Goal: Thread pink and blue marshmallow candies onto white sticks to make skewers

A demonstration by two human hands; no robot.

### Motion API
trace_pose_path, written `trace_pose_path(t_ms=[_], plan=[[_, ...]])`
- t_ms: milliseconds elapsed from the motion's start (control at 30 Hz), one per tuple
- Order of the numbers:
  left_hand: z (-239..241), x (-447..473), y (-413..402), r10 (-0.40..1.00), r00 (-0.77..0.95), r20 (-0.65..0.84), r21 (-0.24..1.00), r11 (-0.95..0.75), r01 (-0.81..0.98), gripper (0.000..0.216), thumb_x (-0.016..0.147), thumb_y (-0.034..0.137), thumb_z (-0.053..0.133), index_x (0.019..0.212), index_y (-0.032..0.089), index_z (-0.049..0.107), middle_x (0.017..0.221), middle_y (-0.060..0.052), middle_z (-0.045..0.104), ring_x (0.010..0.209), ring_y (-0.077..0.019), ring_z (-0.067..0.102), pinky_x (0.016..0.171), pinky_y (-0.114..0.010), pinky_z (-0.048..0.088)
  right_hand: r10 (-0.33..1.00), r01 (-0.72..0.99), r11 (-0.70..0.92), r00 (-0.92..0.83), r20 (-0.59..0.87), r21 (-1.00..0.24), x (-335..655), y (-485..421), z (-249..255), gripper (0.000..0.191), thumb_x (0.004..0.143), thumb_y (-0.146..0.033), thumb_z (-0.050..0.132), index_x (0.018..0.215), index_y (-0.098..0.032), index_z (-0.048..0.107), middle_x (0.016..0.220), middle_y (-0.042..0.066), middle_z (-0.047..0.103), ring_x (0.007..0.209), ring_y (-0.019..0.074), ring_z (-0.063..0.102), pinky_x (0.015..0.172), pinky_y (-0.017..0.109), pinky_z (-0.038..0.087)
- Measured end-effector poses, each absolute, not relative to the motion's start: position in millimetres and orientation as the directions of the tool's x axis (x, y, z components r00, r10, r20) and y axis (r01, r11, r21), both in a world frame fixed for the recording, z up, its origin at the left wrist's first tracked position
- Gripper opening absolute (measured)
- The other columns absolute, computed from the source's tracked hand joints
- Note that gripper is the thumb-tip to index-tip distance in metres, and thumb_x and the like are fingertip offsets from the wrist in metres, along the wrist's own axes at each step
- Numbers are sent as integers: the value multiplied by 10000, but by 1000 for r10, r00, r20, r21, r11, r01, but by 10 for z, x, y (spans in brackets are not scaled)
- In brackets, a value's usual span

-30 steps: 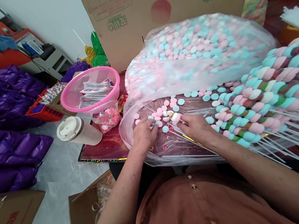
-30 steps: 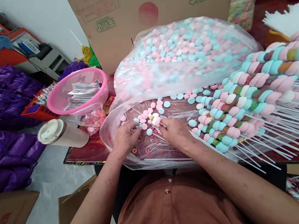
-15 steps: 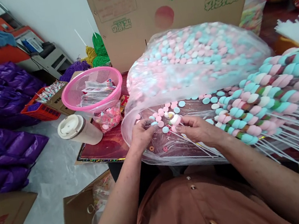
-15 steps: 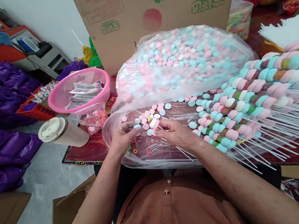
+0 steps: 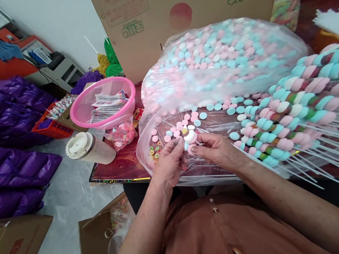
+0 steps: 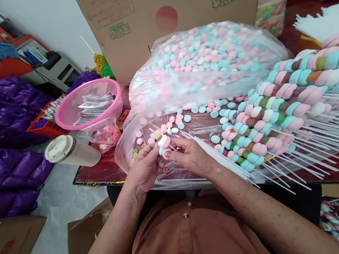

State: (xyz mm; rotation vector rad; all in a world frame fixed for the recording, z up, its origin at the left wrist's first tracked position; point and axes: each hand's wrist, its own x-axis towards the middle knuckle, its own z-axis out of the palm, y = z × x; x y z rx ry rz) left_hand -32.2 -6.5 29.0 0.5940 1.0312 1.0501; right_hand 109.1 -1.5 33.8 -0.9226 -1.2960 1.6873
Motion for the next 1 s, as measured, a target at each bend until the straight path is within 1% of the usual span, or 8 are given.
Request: trace_pose_path(t_ms=[133, 267, 400, 500, 600, 733, 900, 1000], plan=[[282, -297, -130, 968, -16, -249, 897, 224, -380, 235, 631, 320, 727, 776, 152, 652, 689, 5, 632, 582, -91, 576, 528, -201, 461, 922, -242, -194, -377, -92, -951, 1076, -12, 248, 230, 721, -351, 630, 890, -195, 637, 530, -82, 410, 420, 35, 277, 395, 190, 206], [310, -376, -198, 954, 113, -277, 886, 300, -353, 302, 617, 271, 738, 885, 148, 673, 748, -28, 669, 606, -111, 594, 572, -230, 473, 906, -266, -273, -394, -155, -924, 1107, -8, 176, 233, 702, -383, 649, 825, -186, 618, 480, -98, 367, 382, 28, 217, 365, 188, 147], [251, -389, -220, 952, 29, -306, 880, 294, -373, 280, 608, 244, 733, 863, 147, 668, 719, -26, 666, 593, -123, 601, 594, -263, 488, 957, -235, -242, -216, -193, -941, 1083, -6, 159, 253, 662, -392, 673, 692, -180, 538, 500, -91, 392, 374, 27, 242, 345, 185, 170], [185, -335, -213, 986, -96, -139, 973, 118, -199, 263, 641, 236, 703, 894, 174, 672, 840, -37, 679, 752, -153, 617, 745, -306, 490, 964, -192, -265, -80, -254, -945, 981, -18, 197, 279, 643, -396, 670, 662, -191, 482, 532, -77, 450, 354, 23, 266, 319, 181, 177], [151, -299, -203, 989, -148, 20, 999, -16, 28, 223, 647, 206, 686, 868, 184, 688, 885, -35, 679, 844, -163, 602, 828, -297, 455, 935, -271, -353, -118, -333, -896, 897, -46, 253, 269, 659, -410, 629, 681, -200, 461, 558, -72, 483, 322, 16, 248, 298, 177, 145], [181, -318, -193, 979, -82, -185, 960, 162, -230, 217, 641, 226, 690, 848, 167, 672, 808, -23, 682, 718, -145, 620, 704, -284, 498, 900, -265, -404, -286, -329, -876, 932, -71, 272, 214, 651, -347, 623, 735, -194, 500, 574, -80, 499, 316, 7, 215, 310, 176, 136], [225, -340, -179, 915, 96, -392, 772, 384, -506, 240, 597, 191, 717, 813, 122, 641, 689, -19, 654, 560, -101, 589, 549, -233, 492, 972, 96, -83, -213, -102, -992, 1030, -60, 234, 173, 711, -340, 602, 738, -170, 585, 628, -40, 545, 543, 79, 454, 494, 210, 365], [229, -326, -174, 905, 68, -420, 753, 390, -529, 236, 593, 190, 718, 801, 117, 634, 664, -14, 643, 545, -93, 581, 529, -222, 483, 972, 91, -54, -224, -74, -994, 1026, -68, 217, 201, 737, -376, 586, 701, -179, 568, 631, -35, 549, 558, 92, 468, 501, 220, 367]])
